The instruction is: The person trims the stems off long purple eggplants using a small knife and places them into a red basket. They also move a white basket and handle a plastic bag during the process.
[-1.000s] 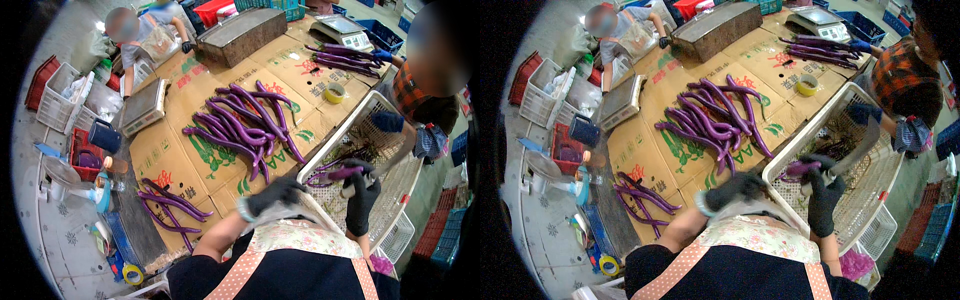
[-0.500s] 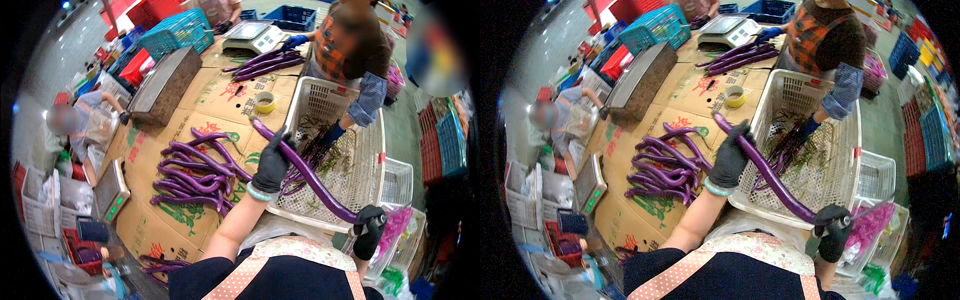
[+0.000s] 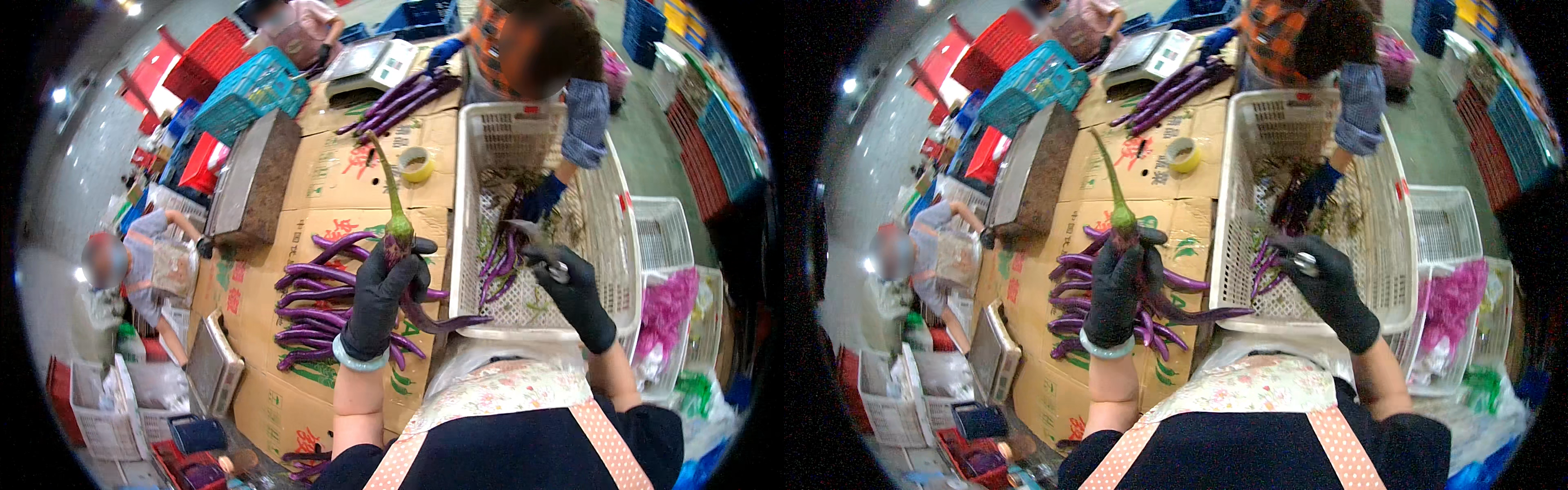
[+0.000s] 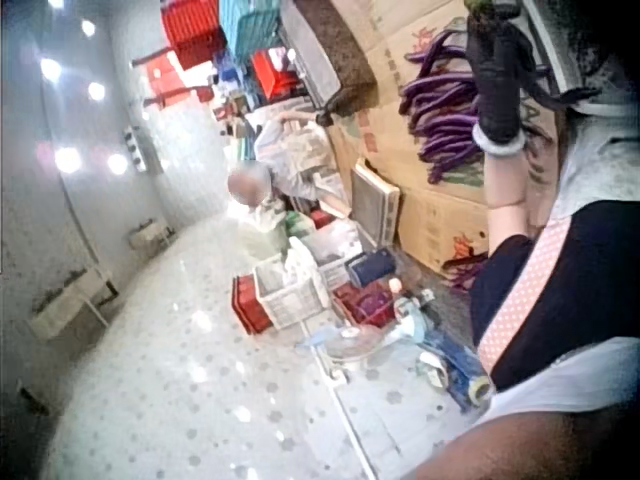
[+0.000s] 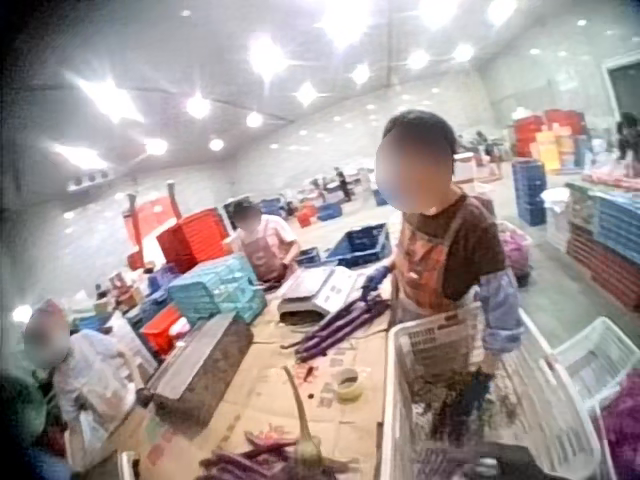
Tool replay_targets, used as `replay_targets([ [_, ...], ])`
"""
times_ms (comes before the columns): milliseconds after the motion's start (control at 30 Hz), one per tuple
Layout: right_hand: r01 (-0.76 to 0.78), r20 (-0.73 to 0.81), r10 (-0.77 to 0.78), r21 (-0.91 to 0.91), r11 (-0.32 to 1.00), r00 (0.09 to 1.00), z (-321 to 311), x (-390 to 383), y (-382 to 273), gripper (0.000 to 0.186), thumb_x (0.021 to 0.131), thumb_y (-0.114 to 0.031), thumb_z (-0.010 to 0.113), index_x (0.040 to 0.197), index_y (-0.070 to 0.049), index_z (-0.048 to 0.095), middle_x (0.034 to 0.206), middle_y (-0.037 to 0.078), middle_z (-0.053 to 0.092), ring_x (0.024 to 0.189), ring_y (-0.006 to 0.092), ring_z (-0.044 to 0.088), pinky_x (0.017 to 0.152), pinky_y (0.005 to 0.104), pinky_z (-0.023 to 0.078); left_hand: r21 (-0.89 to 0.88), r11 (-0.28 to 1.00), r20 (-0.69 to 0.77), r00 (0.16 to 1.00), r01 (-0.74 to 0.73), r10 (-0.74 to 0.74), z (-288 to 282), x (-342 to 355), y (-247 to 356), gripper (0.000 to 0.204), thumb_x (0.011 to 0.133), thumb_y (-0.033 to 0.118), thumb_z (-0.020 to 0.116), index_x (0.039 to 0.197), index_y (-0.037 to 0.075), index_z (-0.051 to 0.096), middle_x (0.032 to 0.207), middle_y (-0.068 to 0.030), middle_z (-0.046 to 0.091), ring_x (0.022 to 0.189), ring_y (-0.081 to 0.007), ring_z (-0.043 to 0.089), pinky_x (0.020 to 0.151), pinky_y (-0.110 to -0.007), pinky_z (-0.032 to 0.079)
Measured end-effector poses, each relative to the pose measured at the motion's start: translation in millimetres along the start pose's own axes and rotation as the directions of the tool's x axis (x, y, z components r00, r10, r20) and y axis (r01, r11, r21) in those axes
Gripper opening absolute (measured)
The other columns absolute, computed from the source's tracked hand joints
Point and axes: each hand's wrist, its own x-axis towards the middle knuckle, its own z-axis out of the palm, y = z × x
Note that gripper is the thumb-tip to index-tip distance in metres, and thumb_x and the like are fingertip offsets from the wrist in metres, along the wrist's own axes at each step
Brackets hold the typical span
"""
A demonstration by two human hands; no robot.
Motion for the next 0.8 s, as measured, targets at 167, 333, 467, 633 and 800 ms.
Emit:
replay_targets([
  [167,0.317,0.051,-0.313,-0.185,0.93,0.948,18,37,-45,0.035,0.071,-0.004,0.064,0.105,-0.009,0.059,0.073,0.01,0.056,0.065,0.0251,0.058,0.056,0.0325,0.046,-0.04,0.995,-0.012,0.996,-0.089,0.089,22,-1,-9,0.019,0.087,0.008,0.053,0.104,0.003,0.052,0.071,0.0008,0.051,0.06,-0.0073,0.046,0.056,-0.02,0.039],
  [333,0.375,0.024,-0.416,-0.486,0.79,0.909,-1,54,-64,0.036,0.067,-0.008,0.064,0.103,-0.01,0.058,0.075,0.01,0.055,0.065,0.0263,0.057,0.054,0.0349,0.045,0.196,0.965,0.086,0.983,-0.177,0.163,43,18,-29,0.029,0.084,0.008,0.058,0.111,0.0,0.049,0.091,-0.0023,0.059,0.08,-0.0103,0.055,0.074,-0.024,0.045],
  [467,0.352,-0.018,-0.48,-0.657,0.667,0.877,-23,55,-68,0.044,0.061,-0.006,0.067,0.104,-0.011,0.059,0.078,0.01,0.057,0.067,0.0264,0.057,0.056,0.0348,0.045,0.308,0.924,0.181,0.967,-0.229,0.179,68,28,-36,0.033,0.081,0.006,0.06,0.112,0.001,0.05,0.089,-0.0108,0.062,0.078,-0.0141,0.059,0.071,-0.027,0.047],
  [633,0.291,0.014,-0.383,-0.675,0.678,0.924,-47,42,-47,0.039,0.06,-0.004,0.07,0.098,-0.01,0.06,0.079,0.01,0.058,0.068,0.0272,0.058,0.057,0.0344,0.046,0.382,0.856,0.281,0.926,-0.35,0.253,91,32,-43,0.03,0.079,0.008,0.062,0.106,0.001,0.051,0.087,-0.0109,0.062,0.077,-0.0155,0.06,0.07,-0.028,0.048],
  [800,-0.131,-0.109,0.081,-0.621,0.773,0.991,-95,-21,61,0.016,0.075,-0.015,0.061,0.088,-0.005,0.061,0.076,0.017,0.061,0.069,0.0332,0.06,0.061,0.0379,0.048,-0.138,0.958,0.076,0.962,-0.25,0.262,50,20,-62,0.028,0.082,0.018,0.058,0.104,0.002,0.051,0.079,-0.0074,0.059,0.07,-0.0196,0.058,0.068,-0.028,0.046],
])
